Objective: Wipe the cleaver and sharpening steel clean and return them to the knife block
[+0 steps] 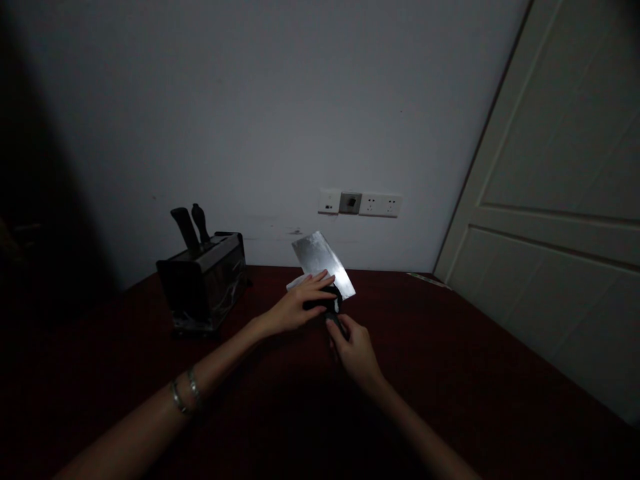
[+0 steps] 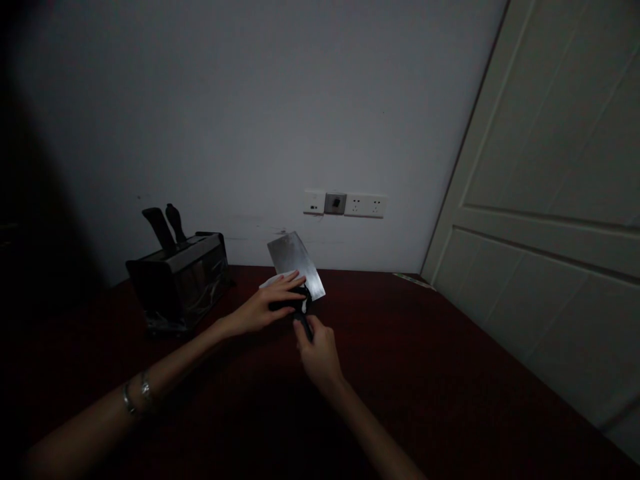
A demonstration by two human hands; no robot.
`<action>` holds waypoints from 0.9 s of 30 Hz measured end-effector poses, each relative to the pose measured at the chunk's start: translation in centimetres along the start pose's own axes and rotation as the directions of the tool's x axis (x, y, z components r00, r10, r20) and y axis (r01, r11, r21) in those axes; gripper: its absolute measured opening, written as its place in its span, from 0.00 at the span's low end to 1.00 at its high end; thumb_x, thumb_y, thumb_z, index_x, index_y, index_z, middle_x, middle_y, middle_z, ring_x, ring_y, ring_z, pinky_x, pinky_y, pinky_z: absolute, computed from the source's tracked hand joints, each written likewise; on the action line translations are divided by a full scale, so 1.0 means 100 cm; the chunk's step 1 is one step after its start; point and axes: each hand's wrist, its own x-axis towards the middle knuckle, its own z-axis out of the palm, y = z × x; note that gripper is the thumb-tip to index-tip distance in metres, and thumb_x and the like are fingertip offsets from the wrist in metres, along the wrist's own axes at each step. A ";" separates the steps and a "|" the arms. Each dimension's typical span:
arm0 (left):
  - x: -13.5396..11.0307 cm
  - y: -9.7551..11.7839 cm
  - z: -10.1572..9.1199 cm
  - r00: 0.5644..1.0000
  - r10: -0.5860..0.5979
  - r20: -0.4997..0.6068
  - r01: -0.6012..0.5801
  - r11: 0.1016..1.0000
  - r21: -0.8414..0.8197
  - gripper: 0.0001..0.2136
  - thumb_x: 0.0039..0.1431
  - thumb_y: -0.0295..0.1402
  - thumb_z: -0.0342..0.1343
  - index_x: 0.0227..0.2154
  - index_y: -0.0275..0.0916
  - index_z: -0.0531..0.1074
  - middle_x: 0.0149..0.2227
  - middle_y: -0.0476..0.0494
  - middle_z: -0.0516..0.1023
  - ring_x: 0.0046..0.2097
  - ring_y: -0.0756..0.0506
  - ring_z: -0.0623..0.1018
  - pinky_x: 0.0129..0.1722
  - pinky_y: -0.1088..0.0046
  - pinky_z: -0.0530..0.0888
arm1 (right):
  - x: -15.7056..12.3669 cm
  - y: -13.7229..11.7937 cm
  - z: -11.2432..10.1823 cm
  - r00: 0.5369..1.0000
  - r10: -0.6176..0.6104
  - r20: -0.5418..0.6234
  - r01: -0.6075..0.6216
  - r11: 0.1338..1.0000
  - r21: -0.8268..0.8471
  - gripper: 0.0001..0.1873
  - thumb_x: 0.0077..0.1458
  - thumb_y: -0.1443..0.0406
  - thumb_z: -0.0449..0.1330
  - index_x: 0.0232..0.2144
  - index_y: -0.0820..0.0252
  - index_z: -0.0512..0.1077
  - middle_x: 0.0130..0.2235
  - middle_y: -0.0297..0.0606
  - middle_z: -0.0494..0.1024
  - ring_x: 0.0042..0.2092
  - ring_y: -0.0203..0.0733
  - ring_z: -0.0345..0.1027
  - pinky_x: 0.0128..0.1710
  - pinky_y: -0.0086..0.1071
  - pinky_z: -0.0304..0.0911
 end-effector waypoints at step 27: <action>-0.007 0.000 -0.001 0.900 0.044 -0.433 0.008 0.993 0.118 0.13 0.60 0.26 0.46 0.46 0.38 0.68 0.57 0.38 0.63 0.58 0.45 0.63 0.55 0.59 0.65 | 0.005 0.000 0.000 0.988 0.148 0.050 -0.156 0.942 0.298 0.20 0.50 0.49 0.53 0.22 0.59 0.62 0.16 0.26 0.63 0.13 0.28 0.54 0.11 0.23 0.47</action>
